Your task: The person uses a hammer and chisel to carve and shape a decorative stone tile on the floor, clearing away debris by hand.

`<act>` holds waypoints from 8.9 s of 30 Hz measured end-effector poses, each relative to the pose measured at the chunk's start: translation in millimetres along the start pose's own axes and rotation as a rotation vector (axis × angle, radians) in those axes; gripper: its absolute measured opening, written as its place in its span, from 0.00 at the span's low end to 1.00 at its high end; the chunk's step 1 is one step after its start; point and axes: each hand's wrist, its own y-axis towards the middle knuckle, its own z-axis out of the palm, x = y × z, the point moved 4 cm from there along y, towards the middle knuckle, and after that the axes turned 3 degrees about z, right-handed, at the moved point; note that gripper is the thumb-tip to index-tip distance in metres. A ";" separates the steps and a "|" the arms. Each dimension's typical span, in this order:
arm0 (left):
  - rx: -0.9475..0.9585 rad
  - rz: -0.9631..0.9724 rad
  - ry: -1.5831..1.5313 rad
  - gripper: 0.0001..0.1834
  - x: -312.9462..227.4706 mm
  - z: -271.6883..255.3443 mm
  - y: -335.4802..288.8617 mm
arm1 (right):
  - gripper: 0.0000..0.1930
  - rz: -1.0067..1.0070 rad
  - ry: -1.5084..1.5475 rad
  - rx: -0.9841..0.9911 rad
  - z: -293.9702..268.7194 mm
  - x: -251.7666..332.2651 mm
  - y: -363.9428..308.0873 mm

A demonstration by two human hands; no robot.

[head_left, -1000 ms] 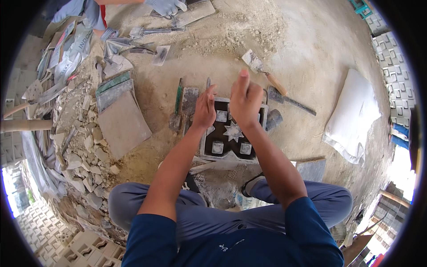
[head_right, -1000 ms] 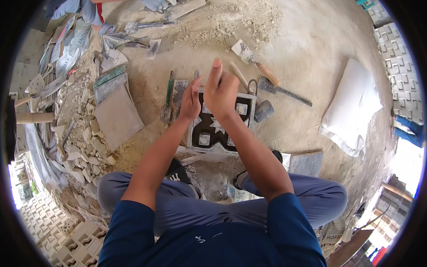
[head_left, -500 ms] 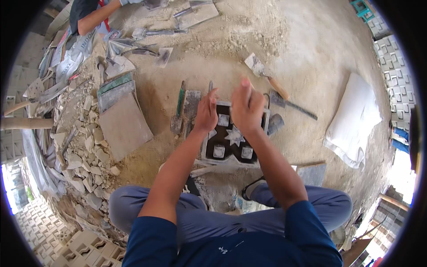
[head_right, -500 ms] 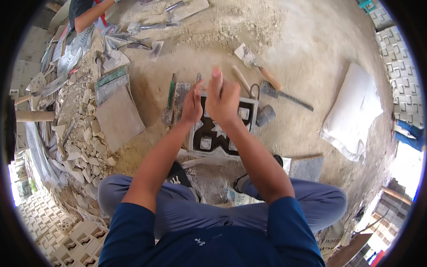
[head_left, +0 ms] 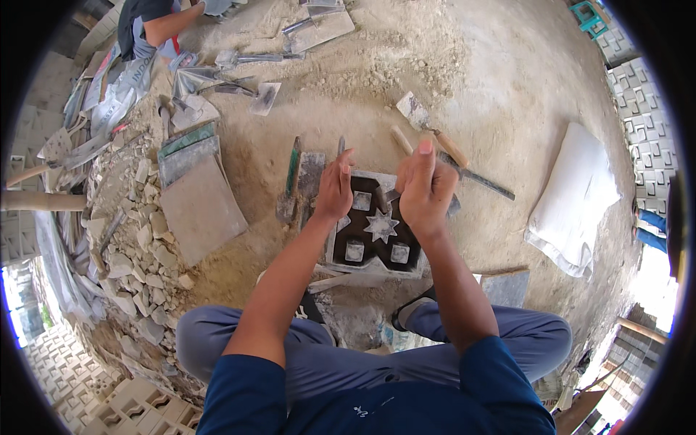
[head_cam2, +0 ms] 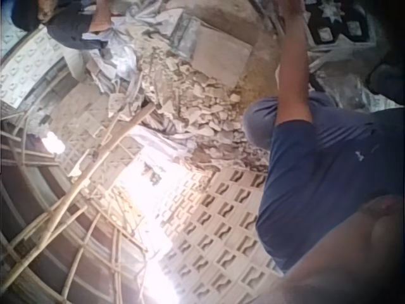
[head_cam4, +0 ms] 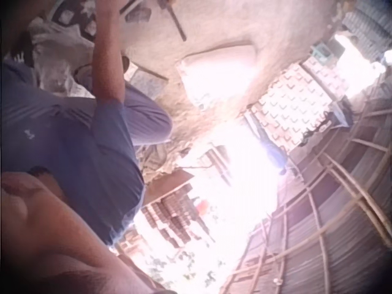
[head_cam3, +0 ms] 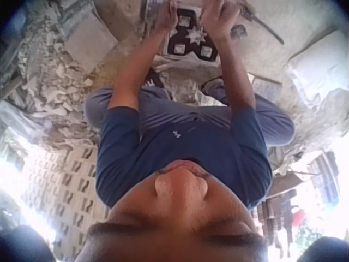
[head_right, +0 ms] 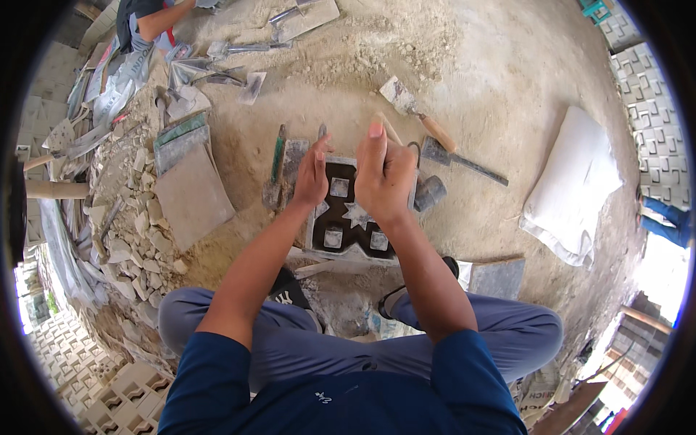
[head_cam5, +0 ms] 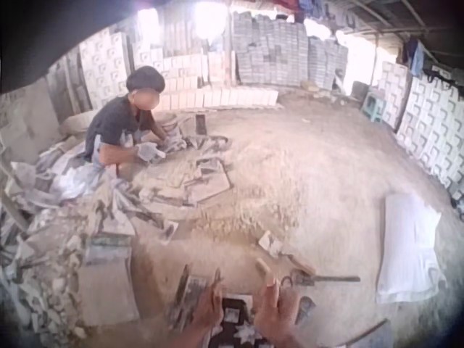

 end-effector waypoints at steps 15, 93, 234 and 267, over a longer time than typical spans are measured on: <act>-0.009 0.021 0.023 0.31 -3.2 -3.7 1.2 | 0.30 -0.027 0.249 0.069 -10.6 1.2 -19.9; -0.013 0.039 0.009 0.29 -3.6 5.8 7.4 | 0.27 -0.518 -0.313 0.006 -10.2 -17.6 -4.6; -0.172 -0.155 -0.481 0.34 35.8 -2.3 -13.9 | 0.24 0.072 0.155 0.531 76.5 -24.9 32.9; -0.110 -0.111 -0.406 0.37 32.3 -1.3 -3.9 | 0.25 -0.109 0.376 -0.141 -32.2 19.7 -10.3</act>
